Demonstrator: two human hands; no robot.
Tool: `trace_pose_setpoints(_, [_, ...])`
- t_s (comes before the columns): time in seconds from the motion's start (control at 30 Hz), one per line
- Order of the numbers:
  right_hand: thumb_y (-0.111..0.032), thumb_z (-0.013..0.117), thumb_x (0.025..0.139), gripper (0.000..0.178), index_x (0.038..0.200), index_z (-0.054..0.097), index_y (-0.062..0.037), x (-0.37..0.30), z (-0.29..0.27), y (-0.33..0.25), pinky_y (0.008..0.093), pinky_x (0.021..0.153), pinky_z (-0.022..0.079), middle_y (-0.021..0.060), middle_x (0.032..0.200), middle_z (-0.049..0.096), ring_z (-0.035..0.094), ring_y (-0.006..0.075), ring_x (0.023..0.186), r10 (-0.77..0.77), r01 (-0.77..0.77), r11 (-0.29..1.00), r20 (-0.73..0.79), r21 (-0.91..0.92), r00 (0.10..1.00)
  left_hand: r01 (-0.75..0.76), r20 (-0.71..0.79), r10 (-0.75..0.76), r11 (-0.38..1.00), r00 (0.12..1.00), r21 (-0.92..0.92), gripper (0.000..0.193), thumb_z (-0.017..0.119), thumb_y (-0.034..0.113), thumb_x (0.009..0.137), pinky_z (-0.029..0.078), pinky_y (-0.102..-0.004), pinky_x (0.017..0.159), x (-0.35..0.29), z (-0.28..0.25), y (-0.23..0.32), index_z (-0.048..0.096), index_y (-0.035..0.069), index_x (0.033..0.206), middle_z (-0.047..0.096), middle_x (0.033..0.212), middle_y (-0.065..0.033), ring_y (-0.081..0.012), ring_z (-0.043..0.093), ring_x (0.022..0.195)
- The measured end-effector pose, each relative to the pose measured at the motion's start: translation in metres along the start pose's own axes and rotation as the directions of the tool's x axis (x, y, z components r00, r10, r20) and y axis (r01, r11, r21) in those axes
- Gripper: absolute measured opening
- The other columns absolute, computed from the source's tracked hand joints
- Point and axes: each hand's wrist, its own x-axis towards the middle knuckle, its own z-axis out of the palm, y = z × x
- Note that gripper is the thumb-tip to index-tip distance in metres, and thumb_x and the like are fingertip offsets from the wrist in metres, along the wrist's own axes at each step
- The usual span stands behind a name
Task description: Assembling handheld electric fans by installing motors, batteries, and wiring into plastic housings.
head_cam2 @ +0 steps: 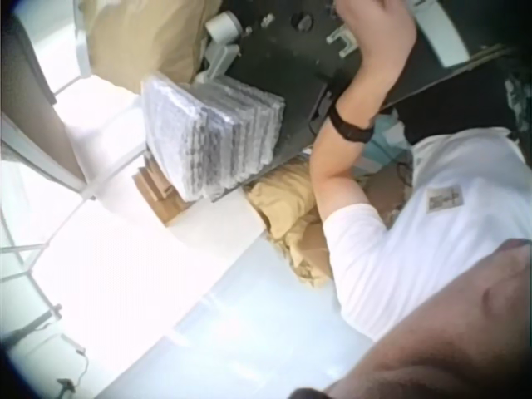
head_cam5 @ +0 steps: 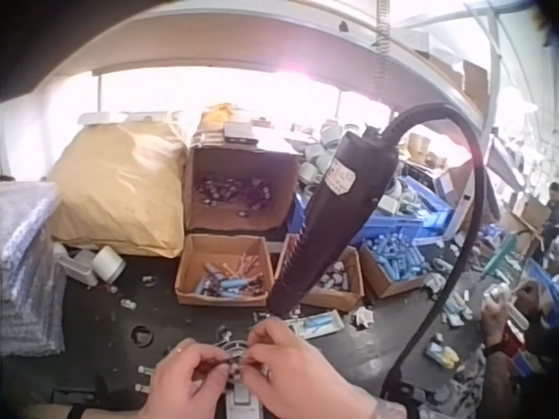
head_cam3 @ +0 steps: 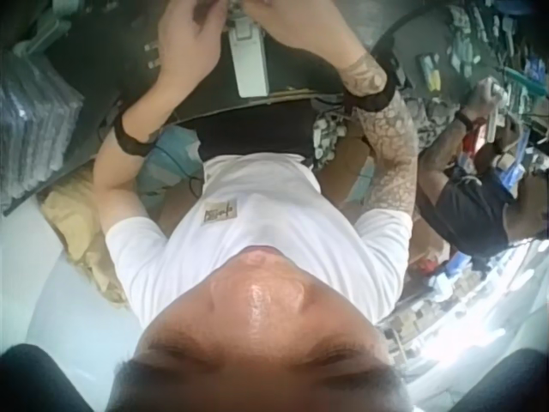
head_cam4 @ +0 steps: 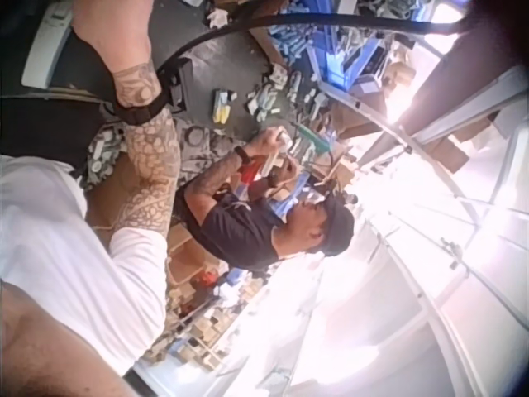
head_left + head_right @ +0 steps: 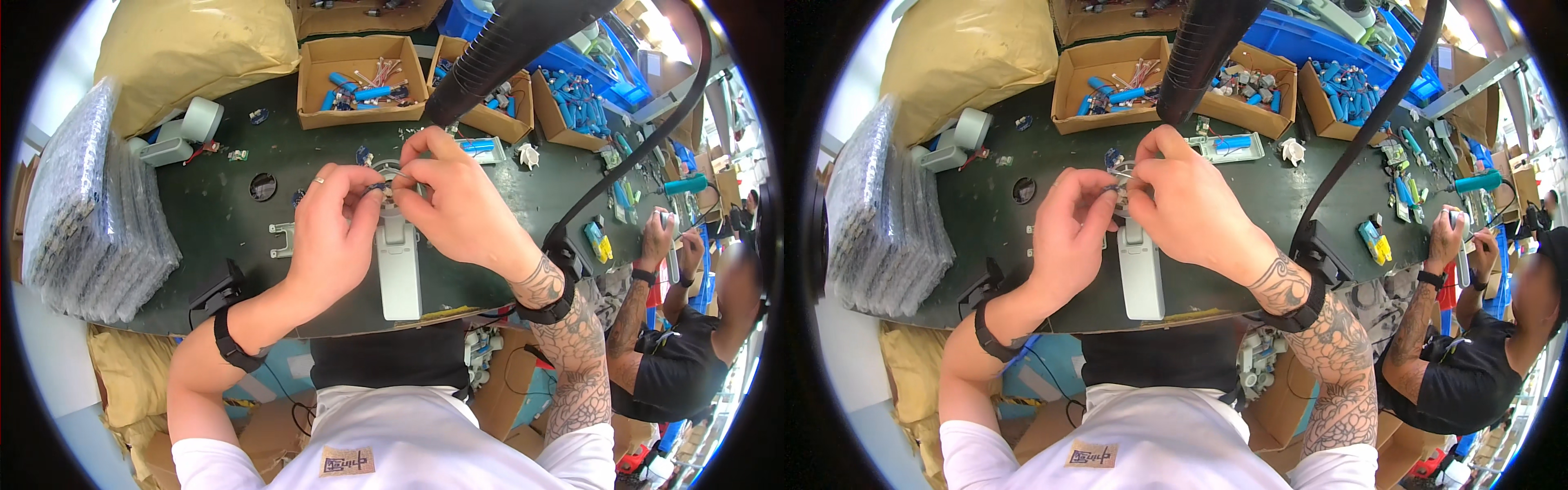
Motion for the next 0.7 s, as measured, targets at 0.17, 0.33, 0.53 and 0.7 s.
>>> trace_pose_setpoints(0.17, [-0.005, 0.066, 0.089, 0.010, 0.088, 0.067, 0.0048, -0.005, 0.003, 0.001, 0.0427, 0.081, 0.054, 0.0157, 0.114, 0.058, 0.065, 0.0365, 0.091, 0.044, -0.042, 0.997, -0.027, 0.071, 0.999, 0.006, 0.001, -0.006, 0.999, 1.000, -0.044, 0.014, 0.061, -0.001, 0.102, 0.060, -0.0271, 0.071, 0.000, 0.001, 0.003, 0.062, -0.002, 0.116, 0.066, 0.107, -0.0084, -0.0111, 0.066, 0.087])
trace_pose_setpoints(0.33, [-0.005, 0.065, 0.089, 0.010, 0.088, 0.066, 0.0050, -0.005, 0.004, 0.003, 0.0416, 0.082, 0.054, 0.0158, 0.114, 0.057, 0.065, 0.0356, 0.093, 0.038, -0.035, 0.994, -0.026, 0.099, 0.999, -0.008, -0.008, 0.008, 1.000, 1.000, -0.030, 0.014, 0.060, -0.001, 0.102, 0.059, -0.0272, 0.071, 0.000, 0.001, -0.001, 0.062, -0.003, 0.116, 0.066, 0.105, -0.0081, -0.0116, 0.067, 0.085])
trace_pose_setpoints(0.53, [-0.002, 0.065, 0.090, 0.007, 0.089, 0.066, 0.0048, -0.008, 0.007, 0.003, 0.0401, 0.082, 0.054, 0.0160, 0.115, 0.057, 0.064, 0.0338, 0.092, 0.098, -0.093, 0.980, -0.017, 0.178, 0.995, -0.033, -0.025, 0.033, 0.999, 0.999, -0.015, 0.013, 0.060, -0.002, 0.102, 0.060, -0.0273, 0.071, -0.002, 0.004, -0.002, 0.062, -0.003, 0.114, 0.064, 0.104, -0.0081, -0.0128, 0.068, 0.085])
trace_pose_setpoints(0.7, [0.001, 0.065, 0.092, 0.005, 0.091, 0.065, 0.0065, -0.011, 0.011, 0.001, 0.0380, 0.079, 0.054, 0.0153, 0.117, 0.056, 0.066, 0.0294, 0.091, 0.148, -0.132, 0.961, -0.046, 0.243, 0.988, -0.082, -0.011, 0.082, 0.996, 0.997, 0.019, 0.012, 0.059, -0.003, 0.102, 0.061, -0.0277, 0.073, -0.001, 0.005, -0.004, 0.062, -0.004, 0.114, 0.060, 0.103, -0.0074, -0.0138, 0.068, 0.085])
